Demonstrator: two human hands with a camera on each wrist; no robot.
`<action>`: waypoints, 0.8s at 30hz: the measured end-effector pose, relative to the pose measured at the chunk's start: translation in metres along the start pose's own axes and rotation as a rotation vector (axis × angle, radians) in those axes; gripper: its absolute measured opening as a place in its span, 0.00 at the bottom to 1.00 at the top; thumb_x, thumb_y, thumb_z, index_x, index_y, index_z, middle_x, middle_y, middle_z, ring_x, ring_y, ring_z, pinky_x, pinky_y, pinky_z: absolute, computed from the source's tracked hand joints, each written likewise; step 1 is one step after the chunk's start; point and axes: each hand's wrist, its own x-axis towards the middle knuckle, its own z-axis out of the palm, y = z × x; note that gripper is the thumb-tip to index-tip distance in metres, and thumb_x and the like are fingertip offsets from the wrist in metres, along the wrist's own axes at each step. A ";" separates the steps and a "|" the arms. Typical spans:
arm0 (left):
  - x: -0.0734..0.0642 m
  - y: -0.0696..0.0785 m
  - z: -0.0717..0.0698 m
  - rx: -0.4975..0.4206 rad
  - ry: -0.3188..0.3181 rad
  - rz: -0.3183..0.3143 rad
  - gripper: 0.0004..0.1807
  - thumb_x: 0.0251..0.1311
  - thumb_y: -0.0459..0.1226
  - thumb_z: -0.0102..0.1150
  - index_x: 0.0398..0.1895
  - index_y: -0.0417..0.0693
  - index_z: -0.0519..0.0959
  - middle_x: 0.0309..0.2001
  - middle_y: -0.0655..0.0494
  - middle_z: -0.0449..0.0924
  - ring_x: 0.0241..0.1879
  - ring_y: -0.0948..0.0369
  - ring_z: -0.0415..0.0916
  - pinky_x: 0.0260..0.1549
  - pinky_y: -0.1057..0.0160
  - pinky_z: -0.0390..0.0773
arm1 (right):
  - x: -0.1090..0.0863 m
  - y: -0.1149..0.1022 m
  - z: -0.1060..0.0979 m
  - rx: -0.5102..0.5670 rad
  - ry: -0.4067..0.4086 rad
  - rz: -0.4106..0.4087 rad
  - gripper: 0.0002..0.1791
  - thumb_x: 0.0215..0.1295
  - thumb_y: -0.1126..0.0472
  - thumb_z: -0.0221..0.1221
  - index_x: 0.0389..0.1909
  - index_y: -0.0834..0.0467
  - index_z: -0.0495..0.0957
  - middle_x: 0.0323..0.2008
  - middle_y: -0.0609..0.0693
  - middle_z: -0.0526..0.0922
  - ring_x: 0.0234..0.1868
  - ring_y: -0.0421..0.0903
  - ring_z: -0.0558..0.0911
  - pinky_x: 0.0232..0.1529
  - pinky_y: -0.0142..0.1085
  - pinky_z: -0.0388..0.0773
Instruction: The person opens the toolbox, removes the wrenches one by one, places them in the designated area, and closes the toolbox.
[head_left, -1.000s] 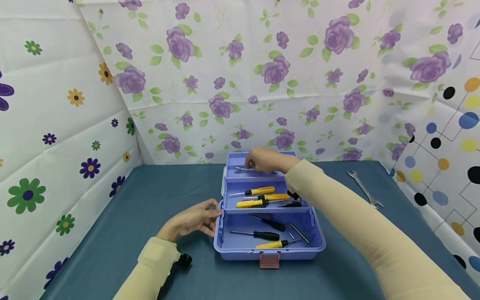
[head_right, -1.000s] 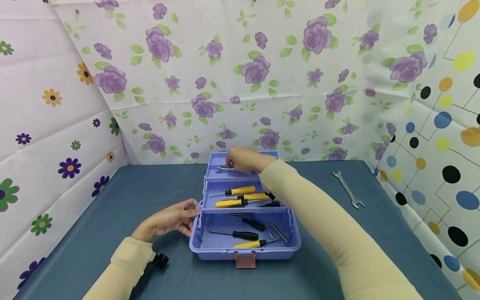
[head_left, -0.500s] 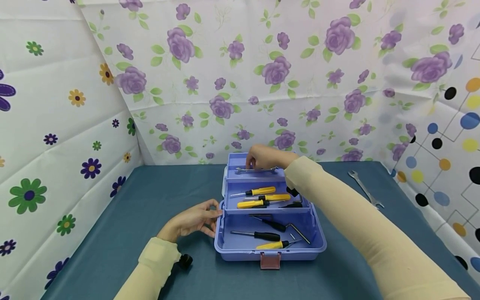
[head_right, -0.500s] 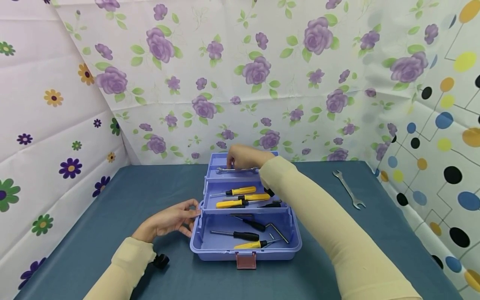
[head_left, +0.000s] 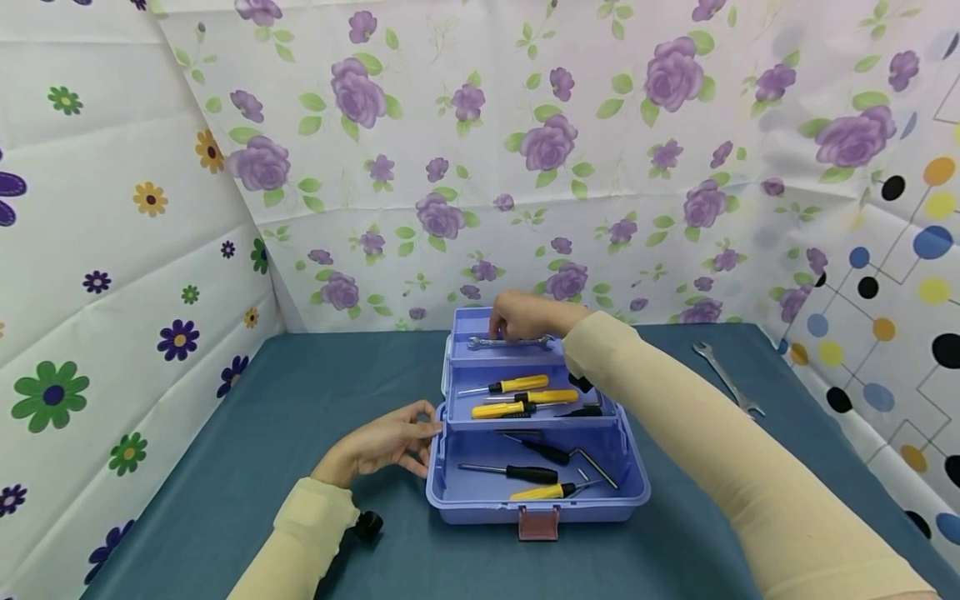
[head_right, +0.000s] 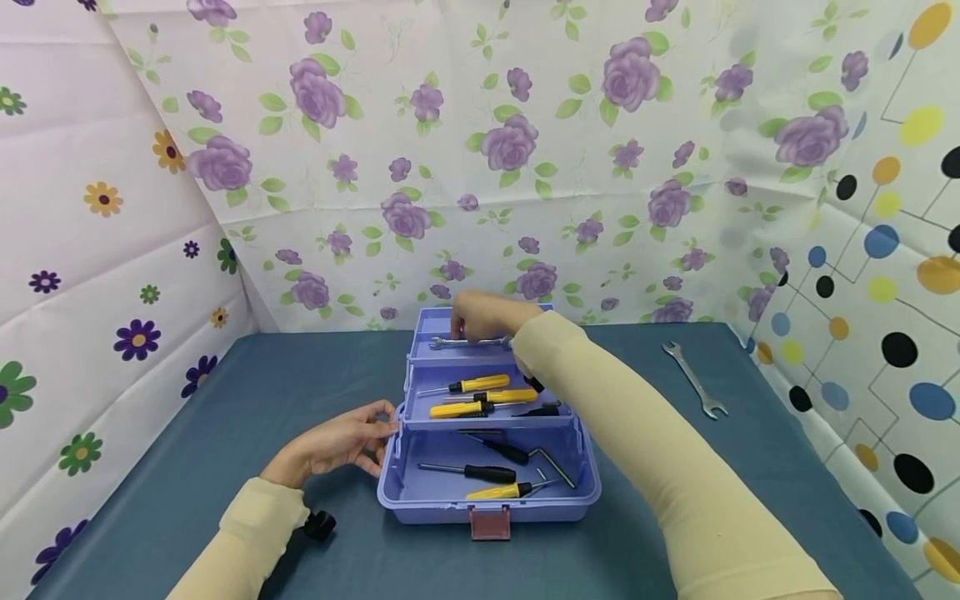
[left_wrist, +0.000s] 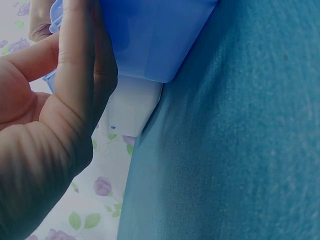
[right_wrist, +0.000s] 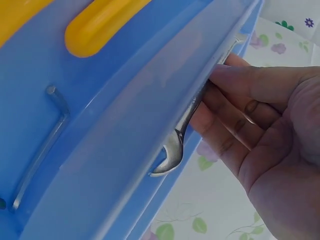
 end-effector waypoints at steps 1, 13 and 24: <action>0.000 0.000 0.000 -0.001 -0.001 0.000 0.13 0.81 0.40 0.51 0.53 0.42 0.62 0.35 0.47 0.79 0.31 0.59 0.80 0.34 0.58 0.89 | 0.000 0.001 -0.001 0.012 -0.003 -0.003 0.21 0.59 0.82 0.55 0.46 0.64 0.89 0.42 0.55 0.89 0.41 0.47 0.82 0.49 0.39 0.84; 0.000 -0.001 0.000 -0.003 -0.006 0.007 0.12 0.81 0.40 0.50 0.54 0.43 0.63 0.35 0.48 0.79 0.31 0.59 0.80 0.34 0.58 0.89 | -0.008 0.010 -0.014 0.182 0.005 -0.024 0.13 0.65 0.76 0.62 0.47 0.66 0.88 0.35 0.57 0.87 0.25 0.44 0.80 0.31 0.38 0.83; 0.001 -0.003 -0.001 0.000 0.000 0.018 0.12 0.81 0.40 0.51 0.53 0.43 0.63 0.35 0.47 0.79 0.30 0.59 0.80 0.33 0.59 0.89 | -0.019 0.017 -0.023 0.324 0.062 0.017 0.12 0.67 0.73 0.65 0.49 0.65 0.87 0.35 0.56 0.86 0.33 0.50 0.84 0.39 0.45 0.88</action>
